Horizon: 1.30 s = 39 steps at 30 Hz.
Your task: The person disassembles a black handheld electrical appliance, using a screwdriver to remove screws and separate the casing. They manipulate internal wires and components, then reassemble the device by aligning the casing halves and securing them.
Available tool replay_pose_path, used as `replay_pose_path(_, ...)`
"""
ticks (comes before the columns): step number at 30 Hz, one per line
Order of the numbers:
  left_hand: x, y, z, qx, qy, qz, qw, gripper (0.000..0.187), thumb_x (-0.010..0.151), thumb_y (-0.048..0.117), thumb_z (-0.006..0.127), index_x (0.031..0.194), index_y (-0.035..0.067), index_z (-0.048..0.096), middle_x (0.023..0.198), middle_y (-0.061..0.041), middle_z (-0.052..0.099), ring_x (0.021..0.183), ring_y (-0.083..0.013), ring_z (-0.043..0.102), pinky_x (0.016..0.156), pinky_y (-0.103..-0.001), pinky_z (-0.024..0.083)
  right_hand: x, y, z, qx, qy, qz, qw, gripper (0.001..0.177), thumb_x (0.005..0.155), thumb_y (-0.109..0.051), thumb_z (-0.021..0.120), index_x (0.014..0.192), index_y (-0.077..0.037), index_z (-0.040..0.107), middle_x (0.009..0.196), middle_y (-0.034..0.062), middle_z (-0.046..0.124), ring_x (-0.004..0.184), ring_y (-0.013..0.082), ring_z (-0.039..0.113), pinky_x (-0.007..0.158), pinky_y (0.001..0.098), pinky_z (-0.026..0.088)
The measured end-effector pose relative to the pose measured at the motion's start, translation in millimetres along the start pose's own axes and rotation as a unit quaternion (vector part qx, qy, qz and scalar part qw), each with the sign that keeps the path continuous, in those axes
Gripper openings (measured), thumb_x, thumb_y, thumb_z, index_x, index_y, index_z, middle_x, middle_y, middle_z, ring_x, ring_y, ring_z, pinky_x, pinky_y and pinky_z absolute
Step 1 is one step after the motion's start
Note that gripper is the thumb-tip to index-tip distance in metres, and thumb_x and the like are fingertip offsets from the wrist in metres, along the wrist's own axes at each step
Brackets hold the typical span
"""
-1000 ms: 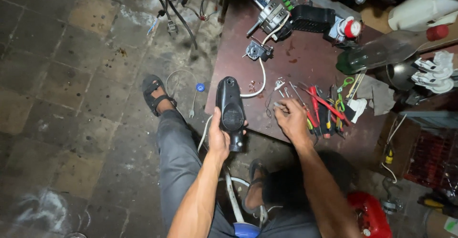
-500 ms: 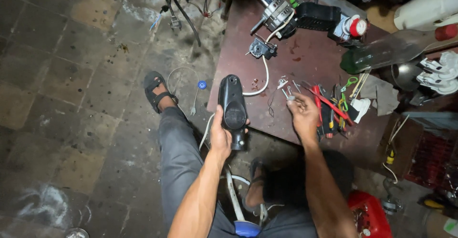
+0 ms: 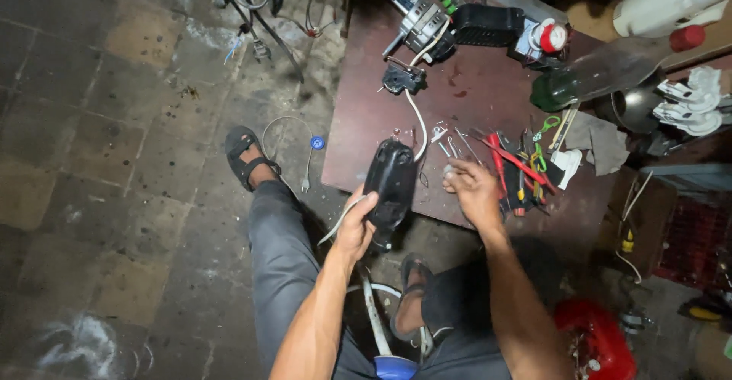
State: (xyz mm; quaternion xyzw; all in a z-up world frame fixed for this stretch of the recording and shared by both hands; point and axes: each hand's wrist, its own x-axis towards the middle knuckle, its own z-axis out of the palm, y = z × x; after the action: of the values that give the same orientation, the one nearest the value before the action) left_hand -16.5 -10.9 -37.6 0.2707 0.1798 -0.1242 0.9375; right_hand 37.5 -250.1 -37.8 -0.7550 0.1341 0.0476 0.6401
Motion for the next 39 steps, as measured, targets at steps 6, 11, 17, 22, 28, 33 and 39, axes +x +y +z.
replay_pose_path(6,-18.0,9.5,40.2,-0.101,0.065,-0.083,0.989,0.049,0.094,0.047,0.061,0.119,0.005,0.069,0.114,-0.021,0.071,0.108,-0.0336,0.069,0.097,-0.052,0.056,3.2,32.3,0.1,-0.329,0.048,-0.166,0.928,0.016,0.089,-0.015,0.076,0.105,-0.015,0.079,0.095,0.0103,0.073,0.087,0.0258,0.072,0.075,0.0332,0.058)
replay_pose_path(11,-19.0,15.9,42.0,-0.117,0.068,-0.091,0.987,0.054,0.095,0.051,0.059,0.109,0.000,0.068,0.107,-0.024,0.072,0.101,-0.0363,0.071,0.090,-0.054,0.059,-11.0,13.5,7.5,-0.384,0.077,-0.245,0.887,0.020,0.095,-0.014,0.068,0.113,-0.006,0.075,0.104,0.0143,0.070,0.098,0.0306,0.070,0.087,0.0374,0.056)
replay_pose_path(17,-19.0,12.4,31.5,-0.134,0.090,-0.090,0.983,0.057,0.093,0.053,0.061,0.111,-0.001,0.066,0.110,-0.029,0.070,0.103,-0.0458,0.068,0.090,-0.059,0.058,-52.5,-27.1,-0.2,-0.350,0.124,-0.175,0.912,0.012,0.095,-0.019,0.070,0.103,-0.013,0.077,0.079,0.0090,0.070,0.080,0.0310,0.071,0.070,0.0425,0.055)
replay_pose_path(22,-28.6,9.6,45.9,-0.136,0.112,-0.075,0.982,0.054,0.092,0.051,0.063,0.111,0.001,0.068,0.108,-0.025,0.072,0.100,-0.0421,0.071,0.088,-0.057,0.059,-120.0,-46.1,33.2,-0.226,0.086,-0.089,0.966,0.023,0.096,-0.006,0.052,0.108,-0.009,0.072,0.087,0.0109,0.077,0.080,0.0266,0.075,0.070,0.0380,0.059)
replay_pose_path(28,-21.7,-16.5,9.3,-0.107,0.097,-0.053,0.988,0.045,0.096,0.044,0.062,0.120,0.006,0.067,0.119,-0.018,0.070,0.114,-0.0342,0.067,0.101,-0.053,0.054,-173.9,9.4,69.7,0.049,-0.028,0.016,0.998,0.054,0.081,-0.004,0.079,0.131,0.000,0.060,0.115,0.0213,0.065,0.078,0.0259,0.071,0.069,0.0370,0.064)
replay_pose_path(33,-20.8,-26.5,-11.3,-0.083,0.048,-0.082,0.992,0.050,0.099,0.047,0.056,0.126,0.006,0.065,0.126,-0.020,0.067,0.123,-0.0334,0.062,0.108,-0.056,0.046,-175.2,7.2,74.5,0.076,-0.027,0.019,0.997,0.068,0.075,-0.006,0.088,0.134,-0.001,0.056,0.113,0.0232,0.069,0.073,0.0206,0.071,0.070,0.0368,0.064)
replay_pose_path(39,-61.3,4.0,43.5,-0.062,0.050,-0.077,0.994,0.036,0.099,0.039,0.058,0.119,0.011,0.069,0.119,-0.015,0.071,0.111,-0.0319,0.068,0.099,-0.052,0.055,-177.9,14.0,70.5,0.052,-0.030,-0.025,0.998,0.060,0.077,-0.009,0.087,0.131,0.000,0.063,0.101,0.0221,0.070,0.075,0.0161,0.065,0.068,0.0365,0.063)
